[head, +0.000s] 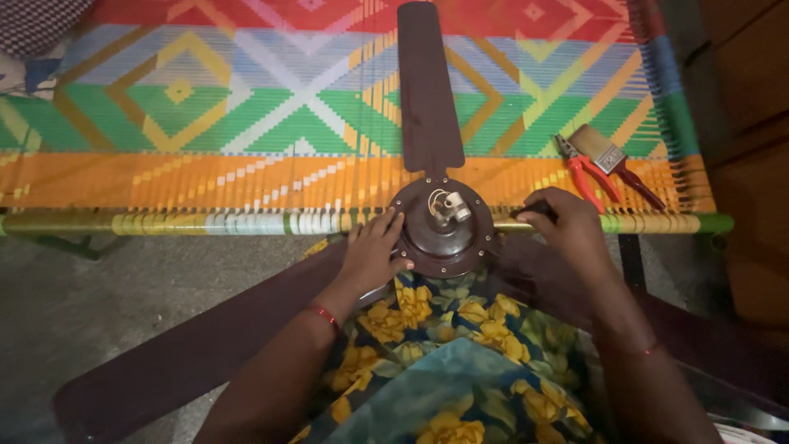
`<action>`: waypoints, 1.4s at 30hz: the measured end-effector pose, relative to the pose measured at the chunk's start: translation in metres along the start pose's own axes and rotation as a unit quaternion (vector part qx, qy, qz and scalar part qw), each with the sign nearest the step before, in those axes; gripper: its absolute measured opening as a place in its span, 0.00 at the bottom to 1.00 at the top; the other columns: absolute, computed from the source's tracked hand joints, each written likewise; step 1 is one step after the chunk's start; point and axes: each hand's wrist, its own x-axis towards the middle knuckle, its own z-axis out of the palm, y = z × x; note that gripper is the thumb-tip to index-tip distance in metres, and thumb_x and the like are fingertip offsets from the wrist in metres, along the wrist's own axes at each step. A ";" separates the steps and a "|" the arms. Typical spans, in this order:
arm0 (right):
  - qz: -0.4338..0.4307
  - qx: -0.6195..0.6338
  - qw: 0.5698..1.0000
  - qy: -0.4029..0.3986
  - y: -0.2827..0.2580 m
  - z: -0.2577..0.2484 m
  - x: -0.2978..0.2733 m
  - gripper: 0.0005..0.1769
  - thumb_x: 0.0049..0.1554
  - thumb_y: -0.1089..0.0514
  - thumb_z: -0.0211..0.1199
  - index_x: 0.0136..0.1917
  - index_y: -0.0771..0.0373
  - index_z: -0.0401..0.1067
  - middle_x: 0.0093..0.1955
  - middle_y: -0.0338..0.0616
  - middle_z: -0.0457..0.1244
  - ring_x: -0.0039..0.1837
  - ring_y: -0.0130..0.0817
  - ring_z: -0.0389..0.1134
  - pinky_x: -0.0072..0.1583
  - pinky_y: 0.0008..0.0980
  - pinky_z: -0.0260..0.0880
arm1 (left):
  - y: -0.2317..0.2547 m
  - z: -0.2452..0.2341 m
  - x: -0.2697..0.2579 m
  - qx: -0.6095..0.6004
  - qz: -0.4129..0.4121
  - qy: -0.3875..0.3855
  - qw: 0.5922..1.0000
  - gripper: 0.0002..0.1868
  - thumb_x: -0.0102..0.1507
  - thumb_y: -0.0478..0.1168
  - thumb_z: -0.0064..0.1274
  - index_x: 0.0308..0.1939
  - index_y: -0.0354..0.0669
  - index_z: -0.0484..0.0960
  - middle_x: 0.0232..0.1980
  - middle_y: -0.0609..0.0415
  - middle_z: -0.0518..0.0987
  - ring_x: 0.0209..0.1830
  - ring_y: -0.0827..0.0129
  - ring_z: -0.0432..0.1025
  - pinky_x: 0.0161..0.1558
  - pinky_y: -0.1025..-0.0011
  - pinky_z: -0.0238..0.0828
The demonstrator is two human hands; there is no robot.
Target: The person uses a screwdriver to tighten screws on the central hub of a ceiling fan that is resting on a woven cot. They rotate the fan slightly to access different screws and continue tightening them throughout the clip.
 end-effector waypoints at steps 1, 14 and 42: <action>0.023 0.030 0.999 -0.014 0.002 -0.002 -0.004 0.16 0.52 0.56 0.74 0.50 0.64 0.76 0.40 0.46 0.70 0.39 0.34 0.72 0.43 0.34 0.70 | 0.000 0.000 0.000 -0.004 0.002 0.002 1.000 0.54 0.55 0.59 0.65 0.78 0.44 0.55 0.81 0.48 0.53 0.79 0.53 0.50 0.72 0.42 0.43; -0.016 0.237 0.969 -0.064 -0.017 0.015 -0.035 0.07 0.65 0.62 0.56 0.55 0.67 0.65 0.52 0.45 0.69 0.54 0.32 0.73 0.57 0.31 0.73 | -0.004 0.005 0.000 0.005 0.003 0.002 1.000 0.55 0.56 0.62 0.63 0.78 0.41 0.55 0.80 0.43 0.54 0.78 0.51 0.53 0.73 0.46 0.45; -0.154 0.269 0.932 -0.189 -0.031 0.037 -0.038 0.12 0.70 0.55 0.50 0.57 0.65 0.68 0.58 0.49 0.68 0.64 0.38 0.71 0.66 0.38 0.71 | -0.007 -0.001 0.000 0.003 -0.002 -0.041 0.999 0.54 0.58 0.61 0.63 0.78 0.41 0.53 0.82 0.46 0.48 0.79 0.54 0.51 0.75 0.49 0.40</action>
